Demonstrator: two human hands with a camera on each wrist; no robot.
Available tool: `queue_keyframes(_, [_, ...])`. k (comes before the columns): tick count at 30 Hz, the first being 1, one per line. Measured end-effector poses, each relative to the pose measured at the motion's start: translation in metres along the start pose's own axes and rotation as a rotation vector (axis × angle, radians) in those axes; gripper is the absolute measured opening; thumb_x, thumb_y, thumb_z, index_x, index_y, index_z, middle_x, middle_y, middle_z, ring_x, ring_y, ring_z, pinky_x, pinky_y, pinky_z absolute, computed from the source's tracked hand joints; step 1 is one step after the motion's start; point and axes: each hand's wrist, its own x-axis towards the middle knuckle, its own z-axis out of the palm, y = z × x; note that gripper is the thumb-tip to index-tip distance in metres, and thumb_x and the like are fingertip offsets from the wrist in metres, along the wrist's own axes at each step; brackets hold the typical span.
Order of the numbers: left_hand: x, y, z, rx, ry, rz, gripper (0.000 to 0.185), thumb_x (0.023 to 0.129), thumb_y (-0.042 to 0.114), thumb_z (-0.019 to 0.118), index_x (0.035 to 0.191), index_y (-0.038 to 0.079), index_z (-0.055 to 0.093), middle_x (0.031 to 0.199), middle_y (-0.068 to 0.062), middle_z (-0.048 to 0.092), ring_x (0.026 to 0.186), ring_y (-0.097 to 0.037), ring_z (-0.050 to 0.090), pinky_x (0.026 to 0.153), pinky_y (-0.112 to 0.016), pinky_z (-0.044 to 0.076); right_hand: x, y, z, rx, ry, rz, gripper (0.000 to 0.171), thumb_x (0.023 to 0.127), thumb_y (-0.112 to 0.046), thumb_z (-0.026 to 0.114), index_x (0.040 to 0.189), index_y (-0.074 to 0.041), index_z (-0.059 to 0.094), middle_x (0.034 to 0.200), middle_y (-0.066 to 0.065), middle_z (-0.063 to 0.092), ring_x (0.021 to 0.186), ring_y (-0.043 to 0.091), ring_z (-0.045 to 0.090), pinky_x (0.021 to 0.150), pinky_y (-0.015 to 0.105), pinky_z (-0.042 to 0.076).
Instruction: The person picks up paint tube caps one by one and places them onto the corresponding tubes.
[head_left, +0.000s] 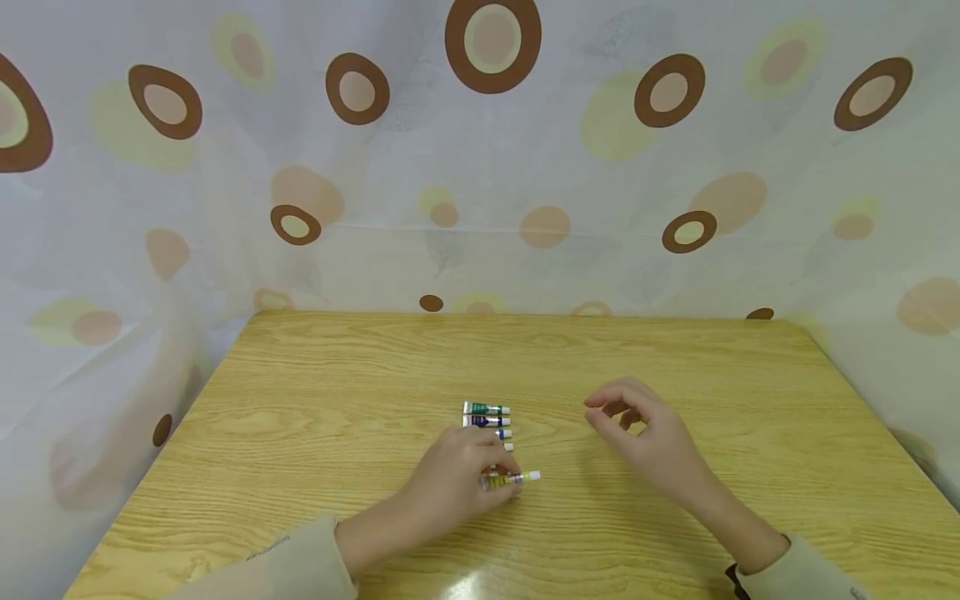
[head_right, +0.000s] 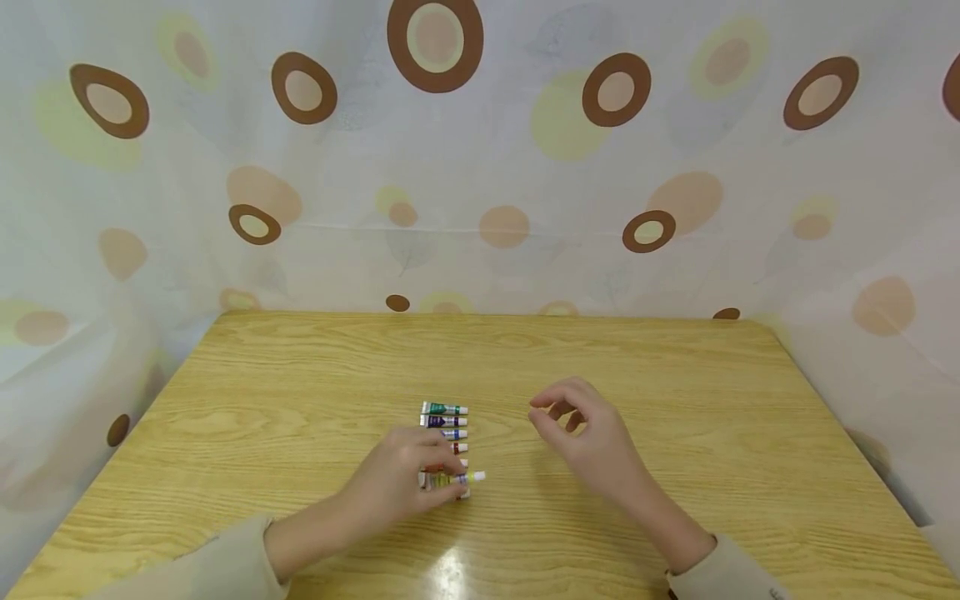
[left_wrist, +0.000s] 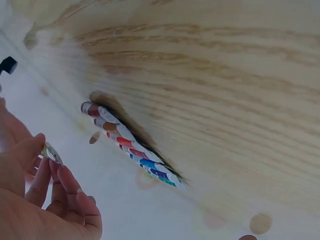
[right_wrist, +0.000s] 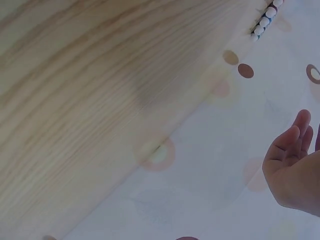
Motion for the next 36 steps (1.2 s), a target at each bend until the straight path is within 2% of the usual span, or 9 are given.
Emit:
queue_keyframes(7, [-0.009, 0.000, 0.004, 0.011, -0.048, 0.001, 0.012, 0.081, 0.027, 0.088, 0.087, 0.019, 0.081, 0.081, 0.010, 0.072, 0.075, -0.001, 0.061, 0.073, -0.019, 0.046, 0.002, 0.007, -0.006, -0.019, 0.028, -0.005, 0.010, 0.098, -0.010, 0.069, 0.106, -0.015, 0.072, 0.106, 0.002, 0.069, 0.089, -0.001, 0.061, 0.073, 0.018, 0.052])
queue_keyframes(13, [-0.015, -0.001, 0.008, 0.027, -0.078, 0.006, 0.011, 0.082, 0.027, 0.088, 0.087, 0.020, 0.081, 0.084, 0.011, 0.073, 0.078, 0.001, 0.061, 0.077, -0.022, 0.051, 0.002, 0.014, -0.010, -0.036, 0.036, 0.023, 0.009, 0.100, -0.012, 0.068, 0.107, -0.015, 0.072, 0.108, 0.001, 0.067, 0.090, -0.001, 0.060, 0.075, 0.017, 0.051])
queue_keyframes(20, [-0.020, -0.001, 0.009, -0.007, -0.155, -0.026, 0.010, 0.084, 0.026, 0.086, 0.089, 0.019, 0.081, 0.086, 0.010, 0.074, 0.075, 0.003, 0.059, 0.073, -0.017, 0.047, 0.004, 0.026, -0.015, -0.081, 0.053, 0.040, 0.010, 0.100, -0.014, 0.068, 0.109, -0.014, 0.073, 0.109, 0.002, 0.067, 0.090, -0.003, 0.059, 0.074, 0.016, 0.051])
queue_keyframes(25, [-0.022, -0.001, 0.011, 0.045, -0.154, -0.003, 0.011, 0.084, 0.028, 0.086, 0.089, 0.021, 0.081, 0.089, 0.011, 0.074, 0.078, 0.003, 0.061, 0.073, -0.017, 0.047, 0.005, 0.036, -0.020, -0.124, 0.061, 0.063, 0.010, 0.102, -0.017, 0.066, 0.110, -0.015, 0.072, 0.110, -0.001, 0.066, 0.090, -0.003, 0.058, 0.075, 0.014, 0.050])
queue_keyframes(36, [-0.026, -0.003, 0.014, 0.106, -0.170, 0.028, 0.014, 0.084, 0.030, 0.085, 0.092, 0.019, 0.081, 0.091, 0.010, 0.075, 0.086, -0.003, 0.067, 0.077, -0.021, 0.052, 0.005, 0.040, -0.023, -0.122, 0.059, 0.076, 0.012, 0.102, -0.017, 0.066, 0.112, -0.015, 0.072, 0.111, 0.000, 0.065, 0.089, -0.002, 0.057, 0.075, 0.015, 0.049])
